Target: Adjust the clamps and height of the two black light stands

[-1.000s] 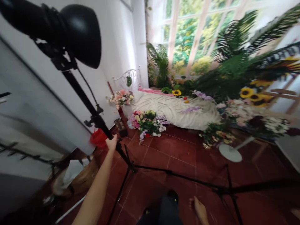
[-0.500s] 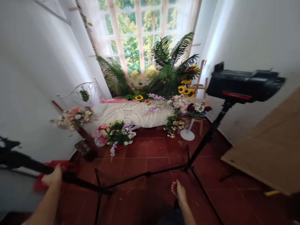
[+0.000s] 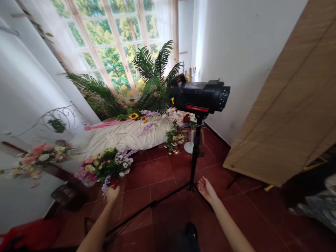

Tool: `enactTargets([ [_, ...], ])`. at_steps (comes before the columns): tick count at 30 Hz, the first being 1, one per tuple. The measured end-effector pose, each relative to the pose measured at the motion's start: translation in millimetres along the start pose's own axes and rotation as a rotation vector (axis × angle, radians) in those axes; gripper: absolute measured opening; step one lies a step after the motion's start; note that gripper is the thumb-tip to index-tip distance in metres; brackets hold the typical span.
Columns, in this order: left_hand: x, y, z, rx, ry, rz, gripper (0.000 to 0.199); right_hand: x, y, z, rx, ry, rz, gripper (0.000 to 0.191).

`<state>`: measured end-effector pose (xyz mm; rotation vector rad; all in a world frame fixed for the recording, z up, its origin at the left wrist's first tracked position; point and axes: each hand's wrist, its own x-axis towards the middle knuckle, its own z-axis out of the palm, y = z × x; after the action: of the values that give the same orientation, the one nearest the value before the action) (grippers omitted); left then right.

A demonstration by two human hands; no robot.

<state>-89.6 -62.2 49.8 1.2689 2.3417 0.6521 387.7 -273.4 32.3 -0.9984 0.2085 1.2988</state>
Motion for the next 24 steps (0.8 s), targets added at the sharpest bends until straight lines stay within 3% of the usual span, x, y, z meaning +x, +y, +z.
enactTargets([
  [3, -43.3, 89.1, 78.4, -0.324, -0.333, 0.309, 0.021, 11.6, -44.9, 16.2, 0.138, -0.193, 0.033, 0.014],
  [6, -101.8, 178.5, 137.8, -0.585, -0.643, 0.615, 0.021, 25.2, -79.4, 30.6, 0.21, -0.317, 0.073, 0.014],
  [9, -161.7, 256.7, 175.2, -0.776, -0.823, 0.783, 0.029, 39.1, -102.0, 40.0, 0.261, -0.408, 0.153, 0.022],
  [12, -212.7, 314.8, 199.2, -0.873, -0.885, 0.853, 0.039, 50.4, -114.5, 44.7, 0.312, -0.494, 0.234, 0.033],
  [17, -270.5, 365.4, 234.4, -0.907, -0.917, 0.825, 0.049, 61.1, -126.2, 47.1, 0.361, -0.576, 0.299, 0.029],
  [22, -292.0, 384.0, 254.3, -0.981, -0.758, 0.714, 0.037, 67.5, -133.7, 48.0, 0.43, -0.593, 0.331, 0.018],
  [24, -293.4, 384.4, 256.5, -0.965, -0.747, 0.697, 0.036, 71.1, -133.4, 47.8, 0.426, -0.602, 0.312, 0.013],
])
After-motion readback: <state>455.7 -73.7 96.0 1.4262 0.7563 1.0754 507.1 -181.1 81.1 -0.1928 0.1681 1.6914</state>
